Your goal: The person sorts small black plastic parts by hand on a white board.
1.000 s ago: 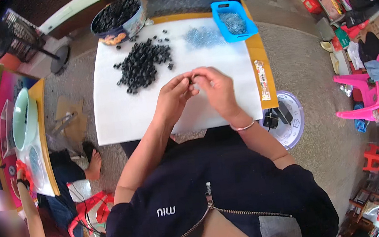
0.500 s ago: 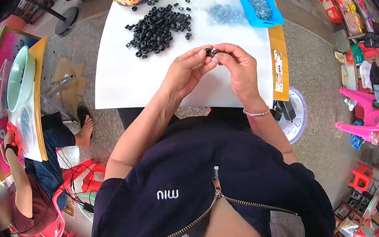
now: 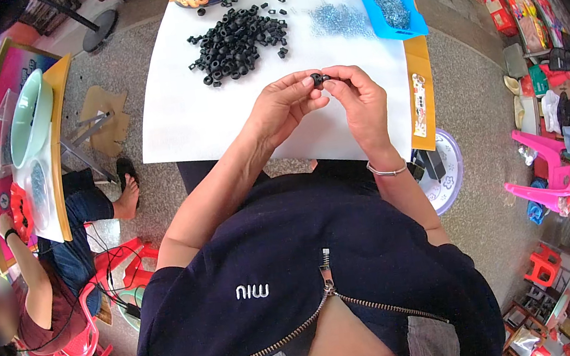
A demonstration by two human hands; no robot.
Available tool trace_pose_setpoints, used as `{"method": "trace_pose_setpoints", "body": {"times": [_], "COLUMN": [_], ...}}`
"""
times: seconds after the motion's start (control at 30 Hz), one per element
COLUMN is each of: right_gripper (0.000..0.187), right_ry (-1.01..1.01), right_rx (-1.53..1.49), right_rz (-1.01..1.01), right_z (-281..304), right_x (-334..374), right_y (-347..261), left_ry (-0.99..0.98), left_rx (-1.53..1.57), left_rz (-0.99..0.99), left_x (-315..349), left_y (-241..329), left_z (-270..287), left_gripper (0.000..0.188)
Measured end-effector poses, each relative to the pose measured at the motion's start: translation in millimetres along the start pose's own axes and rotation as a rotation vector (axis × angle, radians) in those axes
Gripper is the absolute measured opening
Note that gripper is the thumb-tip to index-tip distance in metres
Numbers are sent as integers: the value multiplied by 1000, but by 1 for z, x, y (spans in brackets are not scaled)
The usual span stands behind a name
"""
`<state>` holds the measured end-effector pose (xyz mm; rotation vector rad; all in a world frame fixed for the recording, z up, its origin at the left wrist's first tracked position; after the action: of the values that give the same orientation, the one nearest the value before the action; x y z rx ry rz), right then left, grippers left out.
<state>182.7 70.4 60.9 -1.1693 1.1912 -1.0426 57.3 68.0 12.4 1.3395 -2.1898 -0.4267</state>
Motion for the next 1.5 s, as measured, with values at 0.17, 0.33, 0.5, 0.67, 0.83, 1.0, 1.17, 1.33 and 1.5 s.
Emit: {"method": "trace_pose_setpoints", "body": {"times": [0.17,0.33,0.5,0.67,0.83,1.0,1.17,1.33,1.5], "right_gripper": [14,14,14,13,15,17,21,22,20], "right_ry": [35,41,22,-5,-2,-2,-54,-65,-3], "right_rx": [-2,44,217,360,533,614,458,440,425], "right_rz": [29,65,152,220,424,534,324,271,236], "right_z": [0,3,-1,-5,-9,-13,-8,-2,8], "right_x": [0,-1,1,2,2,7,5,3,2], "right_y": [-1,-6,-14,-20,-28,-28,-8,-10,-5], "left_ry": [10,2,53,83,34,35,-32,4,-29], "left_rx": [-40,-87,-158,-261,-351,-346,-381,-370,-346], "left_rz": [3,-11,-6,-32,-24,12,39,61,39], "left_x": [1,-2,0,0,-4,-1,-6,-8,-10], "left_y": [2,1,1,7,5,6,-3,-5,-4], "left_z": [-1,-1,0,0,6,-1,5,3,0], "left_gripper": [23,23,22,22,23,25,23,27,28]}}
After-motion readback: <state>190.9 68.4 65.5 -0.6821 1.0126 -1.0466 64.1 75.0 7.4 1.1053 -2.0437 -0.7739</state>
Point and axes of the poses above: each hand's wrist, its own x-axis away from the middle knuckle, its own z-axis out of the back of the hand, y = z × x, the point moved 7 cm from there along -x, towards the middle knuckle, and after that the axes turned 1 degree about -z, right-handed, at the moved point
